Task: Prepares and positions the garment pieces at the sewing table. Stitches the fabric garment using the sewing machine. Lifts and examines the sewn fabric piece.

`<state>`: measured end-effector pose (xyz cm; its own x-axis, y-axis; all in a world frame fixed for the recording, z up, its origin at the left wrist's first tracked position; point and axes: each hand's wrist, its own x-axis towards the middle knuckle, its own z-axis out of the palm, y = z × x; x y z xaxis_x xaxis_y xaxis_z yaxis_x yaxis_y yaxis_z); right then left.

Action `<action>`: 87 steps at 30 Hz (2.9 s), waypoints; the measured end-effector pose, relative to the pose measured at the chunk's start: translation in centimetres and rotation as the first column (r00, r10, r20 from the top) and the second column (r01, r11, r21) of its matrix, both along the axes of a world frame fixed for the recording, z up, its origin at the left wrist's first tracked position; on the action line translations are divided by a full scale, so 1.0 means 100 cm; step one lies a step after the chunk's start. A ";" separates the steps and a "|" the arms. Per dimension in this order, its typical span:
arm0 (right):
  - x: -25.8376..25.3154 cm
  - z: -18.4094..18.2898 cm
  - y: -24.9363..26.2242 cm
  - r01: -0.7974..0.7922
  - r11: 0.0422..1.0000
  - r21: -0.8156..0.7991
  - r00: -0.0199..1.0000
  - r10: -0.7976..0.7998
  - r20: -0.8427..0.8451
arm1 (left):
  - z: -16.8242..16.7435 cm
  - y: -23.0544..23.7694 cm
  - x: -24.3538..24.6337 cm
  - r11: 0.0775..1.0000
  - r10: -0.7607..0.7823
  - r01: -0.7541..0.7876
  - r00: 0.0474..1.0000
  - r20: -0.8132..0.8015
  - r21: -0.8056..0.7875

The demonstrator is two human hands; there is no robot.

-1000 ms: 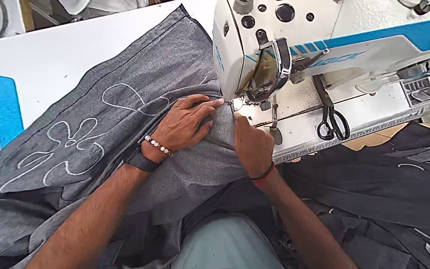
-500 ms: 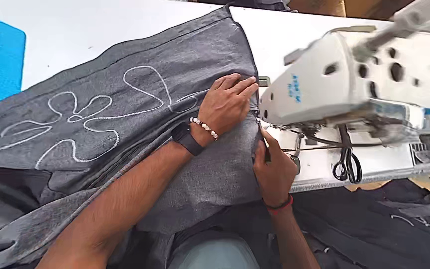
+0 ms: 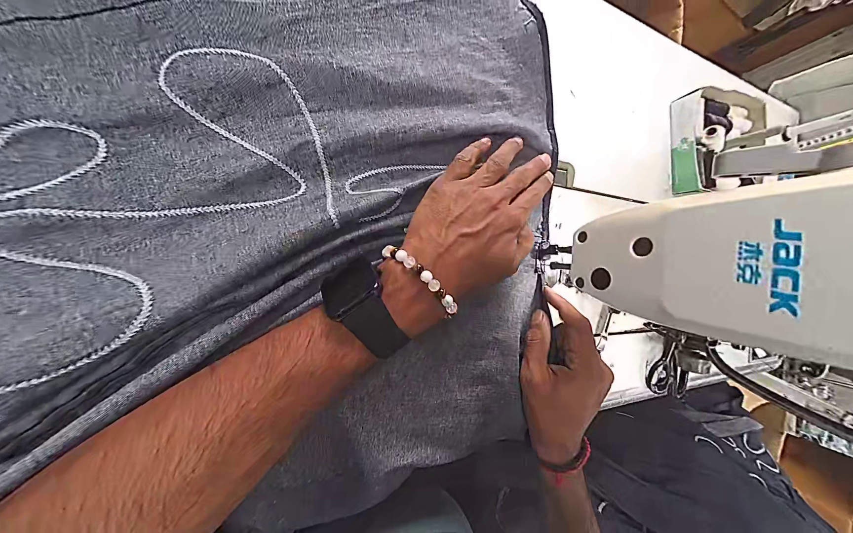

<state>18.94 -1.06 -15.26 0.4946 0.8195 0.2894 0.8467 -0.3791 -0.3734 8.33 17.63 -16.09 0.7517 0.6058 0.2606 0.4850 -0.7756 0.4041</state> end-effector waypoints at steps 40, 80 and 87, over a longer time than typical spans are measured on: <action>0.027 0.021 -0.054 -0.074 0.995 0.071 0.993 0.081 -0.091 | 0.084 -0.036 -0.089 0.989 0.146 -0.139 0.968 -0.205 0.051; -0.002 0.034 -0.036 -0.047 0.996 -0.075 0.828 -0.003 -0.561 | 0.005 -0.092 -0.034 0.984 -0.139 0.154 0.977 -0.161 0.088; -0.056 0.023 -0.094 0.092 0.992 0.088 0.639 0.009 -0.769 | 0.007 -0.092 -0.033 0.976 -0.121 0.152 0.973 -0.195 0.153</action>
